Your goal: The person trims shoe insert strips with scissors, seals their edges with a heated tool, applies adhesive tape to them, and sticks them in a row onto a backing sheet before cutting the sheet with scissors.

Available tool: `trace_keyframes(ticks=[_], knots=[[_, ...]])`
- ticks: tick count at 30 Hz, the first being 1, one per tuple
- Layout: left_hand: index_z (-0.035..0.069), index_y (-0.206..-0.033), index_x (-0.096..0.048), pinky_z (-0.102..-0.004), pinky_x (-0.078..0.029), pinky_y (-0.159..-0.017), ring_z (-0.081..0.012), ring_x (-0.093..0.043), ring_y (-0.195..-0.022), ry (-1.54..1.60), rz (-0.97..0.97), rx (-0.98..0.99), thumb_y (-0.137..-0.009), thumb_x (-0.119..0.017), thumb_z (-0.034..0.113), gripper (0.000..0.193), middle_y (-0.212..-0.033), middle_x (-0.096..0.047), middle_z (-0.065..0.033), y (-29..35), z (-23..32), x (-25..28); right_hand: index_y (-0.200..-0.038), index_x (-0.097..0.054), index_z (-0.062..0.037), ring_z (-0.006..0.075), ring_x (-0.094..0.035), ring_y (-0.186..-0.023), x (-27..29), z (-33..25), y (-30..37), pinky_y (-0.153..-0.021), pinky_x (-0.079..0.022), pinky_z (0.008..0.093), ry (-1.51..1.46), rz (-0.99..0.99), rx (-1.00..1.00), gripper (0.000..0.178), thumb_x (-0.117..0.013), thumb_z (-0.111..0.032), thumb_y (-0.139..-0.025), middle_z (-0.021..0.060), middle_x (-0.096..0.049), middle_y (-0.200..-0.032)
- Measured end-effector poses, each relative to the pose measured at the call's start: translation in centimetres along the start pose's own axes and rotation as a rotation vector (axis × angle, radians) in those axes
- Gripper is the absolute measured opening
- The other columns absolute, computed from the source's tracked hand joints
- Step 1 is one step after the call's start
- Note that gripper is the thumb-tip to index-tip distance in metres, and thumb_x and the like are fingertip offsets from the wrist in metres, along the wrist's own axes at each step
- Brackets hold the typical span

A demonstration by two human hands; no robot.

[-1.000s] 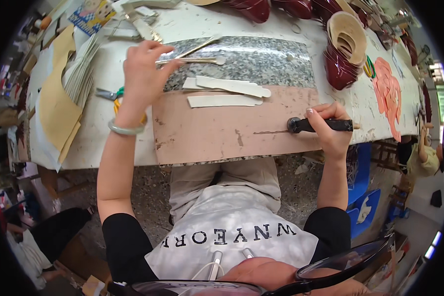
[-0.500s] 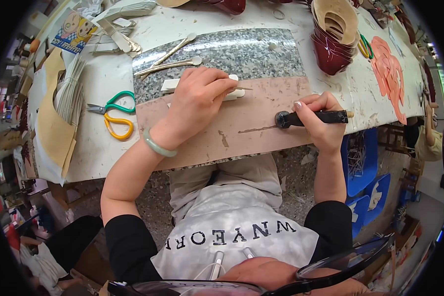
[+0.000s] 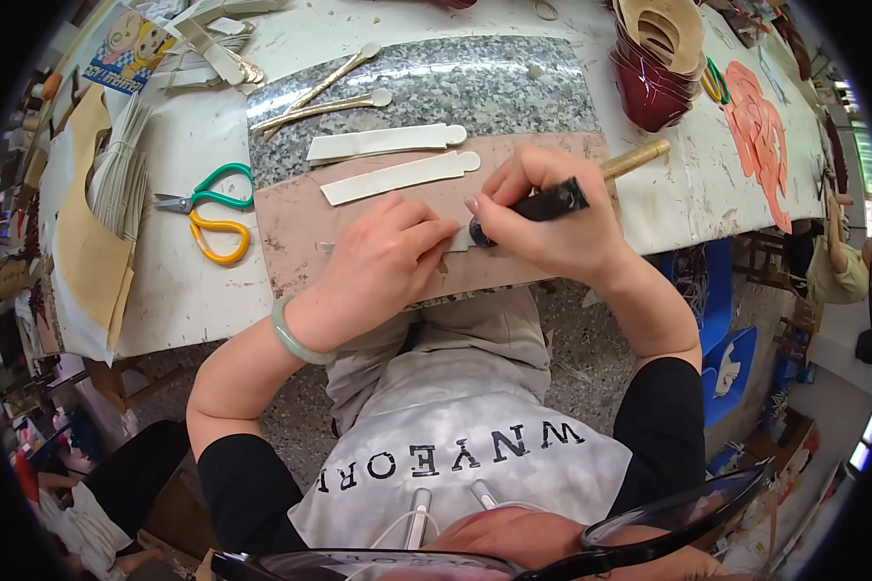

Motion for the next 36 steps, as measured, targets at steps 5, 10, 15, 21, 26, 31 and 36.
trace_keyframes(ticks=[5,10,15,21,26,31,36], knots=[[0.003,-0.106,-0.069,-0.0352,-0.051,-0.073,-0.0256,-0.059,-0.087,-0.097,-0.017,-0.205,-0.073,-0.069,0.000,0.034,-0.095,-0.063,-0.0083,0.5,1.0,-0.1,-0.070,-0.060,-0.0031,0.0097,-0.063,-0.067,-0.4,-0.1,-0.7,-0.060,-0.048,0.0252,0.079,-0.063,-0.041,0.019,-0.076,-0.002,-0.080,0.0074,-0.070,-0.077],[0.003,-0.105,-0.069,-0.0354,-0.052,-0.071,-0.0246,-0.060,-0.085,-0.211,-0.046,-0.249,-0.069,-0.071,0.000,0.036,-0.097,-0.063,-0.0072,0.7,1.3,-0.5,-0.070,-0.059,-0.0033,0.0098,-0.063,-0.065,-0.9,-1.4,-0.9,-0.057,-0.048,0.0254,0.111,-0.078,0.092,0.018,-0.074,-0.001,-0.080,0.0064,-0.069,-0.075],[0.006,-0.099,-0.071,-0.0345,-0.053,-0.067,-0.0211,-0.061,-0.080,-0.041,-0.005,-0.150,-0.074,-0.073,0.008,0.024,-0.093,-0.064,-0.0047,0.0,0.0,0.1,-0.071,-0.058,-0.0025,0.0108,-0.063,-0.064,-1.2,-0.2,-0.8,-0.058,-0.048,0.0253,0.116,-0.075,0.024,0.019,-0.075,0.000,-0.079,0.0063,-0.069,-0.076],[0.009,-0.092,-0.076,-0.0346,-0.052,-0.067,-0.0211,-0.061,-0.078,0.041,0.025,0.010,-0.075,-0.077,0.008,0.017,-0.090,-0.068,-0.0040,-0.1,-0.5,0.1,-0.070,-0.057,-0.0021,0.0095,-0.062,-0.066,-1.0,0.2,0.0,-0.059,-0.048,0.0253,0.023,-0.100,-0.052,0.021,-0.075,0.000,-0.080,0.0084,-0.070,-0.076],[0.008,-0.087,-0.076,-0.0351,-0.051,-0.071,-0.0222,-0.059,-0.080,-0.020,0.065,0.023,-0.074,-0.078,0.008,0.013,-0.089,-0.068,-0.0021,-0.1,-0.7,0.2,-0.068,-0.061,-0.0084,0.0179,-0.061,-0.054,-0.2,-1.3,0.3,-0.055,-0.046,0.0301,0.058,-0.053,0.024,0.017,-0.076,-0.009,-0.075,0.0010,-0.065,-0.064],[0.009,-0.082,-0.073,-0.0348,-0.047,-0.068,-0.0219,-0.057,-0.081,0.019,0.123,-0.030,-0.074,-0.075,0.012,0.009,-0.084,-0.065,-0.0002,-0.1,-0.8,0.3,-0.066,-0.059,-0.0106,0.0167,-0.061,-0.054,-1.0,-1.6,0.2,-0.058,-0.043,0.0297,0.092,-0.029,0.126,0.018,-0.075,-0.008,-0.074,-0.0008,-0.064,-0.063],[0.005,-0.088,-0.074,-0.0358,-0.051,-0.073,-0.0239,-0.058,-0.083,0.040,0.109,-0.063,-0.073,-0.076,0.005,0.015,-0.088,-0.066,-0.0054,0.3,-0.5,0.6,-0.066,-0.060,-0.0107,0.0172,-0.060,-0.052,-0.7,-1.8,-0.4,-0.050,-0.044,0.0296,0.002,-0.015,0.048,0.017,-0.075,-0.009,-0.074,0.0003,-0.064,-0.062]])
Point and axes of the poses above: each hand's wrist, its own y-axis away from the middle knuckle, its own x-axis out of the back of the hand, z = x × y, the point moved 8 cm from there along -y, towards the middle knuckle
